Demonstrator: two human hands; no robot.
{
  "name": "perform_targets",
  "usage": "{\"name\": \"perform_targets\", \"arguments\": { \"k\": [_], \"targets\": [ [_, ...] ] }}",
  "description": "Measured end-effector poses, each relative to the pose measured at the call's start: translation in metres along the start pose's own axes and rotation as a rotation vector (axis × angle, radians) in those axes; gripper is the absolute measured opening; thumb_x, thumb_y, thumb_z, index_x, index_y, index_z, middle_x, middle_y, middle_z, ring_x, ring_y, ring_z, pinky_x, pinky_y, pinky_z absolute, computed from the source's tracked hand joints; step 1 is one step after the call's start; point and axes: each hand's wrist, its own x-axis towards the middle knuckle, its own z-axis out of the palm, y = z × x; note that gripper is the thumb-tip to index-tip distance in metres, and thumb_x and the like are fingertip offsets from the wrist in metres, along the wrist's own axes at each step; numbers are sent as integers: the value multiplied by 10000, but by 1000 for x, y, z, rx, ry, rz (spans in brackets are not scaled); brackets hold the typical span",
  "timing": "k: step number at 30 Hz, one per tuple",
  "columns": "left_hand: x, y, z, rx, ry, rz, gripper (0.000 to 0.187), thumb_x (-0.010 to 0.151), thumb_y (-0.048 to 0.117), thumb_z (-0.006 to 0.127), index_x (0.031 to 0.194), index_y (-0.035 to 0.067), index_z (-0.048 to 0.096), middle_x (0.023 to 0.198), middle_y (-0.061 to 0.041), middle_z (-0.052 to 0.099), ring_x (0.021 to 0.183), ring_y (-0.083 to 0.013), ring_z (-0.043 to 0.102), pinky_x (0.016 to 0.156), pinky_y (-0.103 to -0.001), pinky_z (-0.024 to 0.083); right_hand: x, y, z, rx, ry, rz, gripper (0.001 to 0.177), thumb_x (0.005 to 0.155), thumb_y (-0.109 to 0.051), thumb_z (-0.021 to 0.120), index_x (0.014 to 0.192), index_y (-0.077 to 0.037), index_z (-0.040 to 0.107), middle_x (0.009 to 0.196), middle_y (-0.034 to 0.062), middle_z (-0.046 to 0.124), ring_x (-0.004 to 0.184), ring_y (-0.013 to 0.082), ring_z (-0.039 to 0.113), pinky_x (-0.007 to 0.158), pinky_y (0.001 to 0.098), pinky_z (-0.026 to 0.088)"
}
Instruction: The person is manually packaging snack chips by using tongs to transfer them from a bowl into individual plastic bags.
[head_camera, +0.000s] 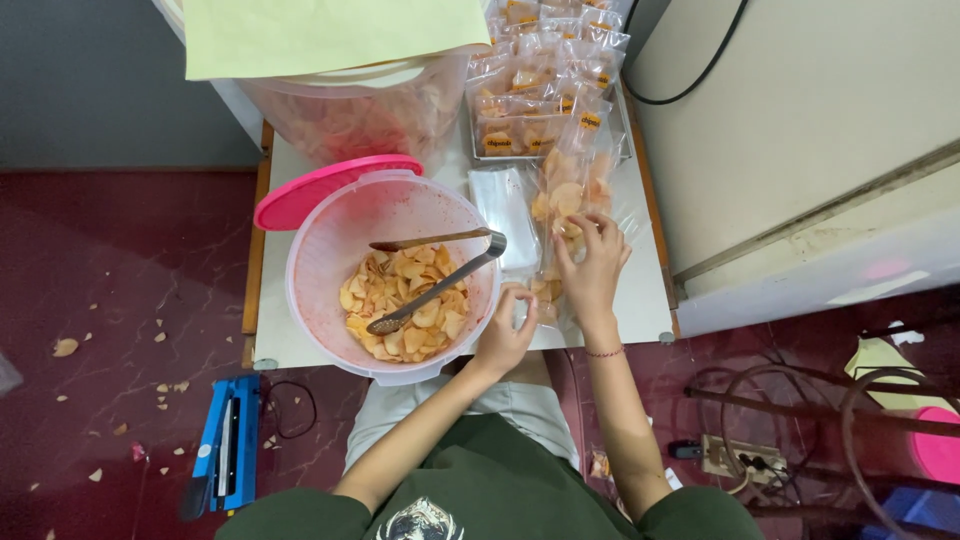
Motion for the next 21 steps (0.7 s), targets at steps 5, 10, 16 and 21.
{"name": "perform_targets", "arguments": {
  "k": [5,10,16,21],
  "targets": [
    [4,4,-3,-59,127,-107,41,948,176,675,963,169,638,855,41,644,799,-125,643,835,-301,517,-4,-2,-3,128,18,-86,158,912,-148,776,1045,-171,695,1254,61,565,1158,285,566,966,405,396],
    [3,7,-7,-215,185,-173,36,945,109,657,952,113,622,760,5,570,696,-142,593,757,-304,499,-21,5,-1,246,-68,-303,139,814,-39,746,893,-140,694,1385,106,585,1314,363,537,1071,461,380],
    [15,32,-25,-309,197,-187,36,973,81,611,937,76,604,730,1,512,671,-129,540,754,-308,489,-30,-19,-14,106,-208,-541,127,754,-88,730,764,-205,778,1553,20,556,1499,302,405,1166,436,286],
    [13,28,-22,-313,205,-198,43,983,81,610,943,69,611,725,-10,509,679,-137,546,781,-305,506,-34,-23,-5,-96,-199,-599,183,779,-145,730,916,-229,817,1617,-41,489,1548,256,316,1234,475,204]
  ]
}}
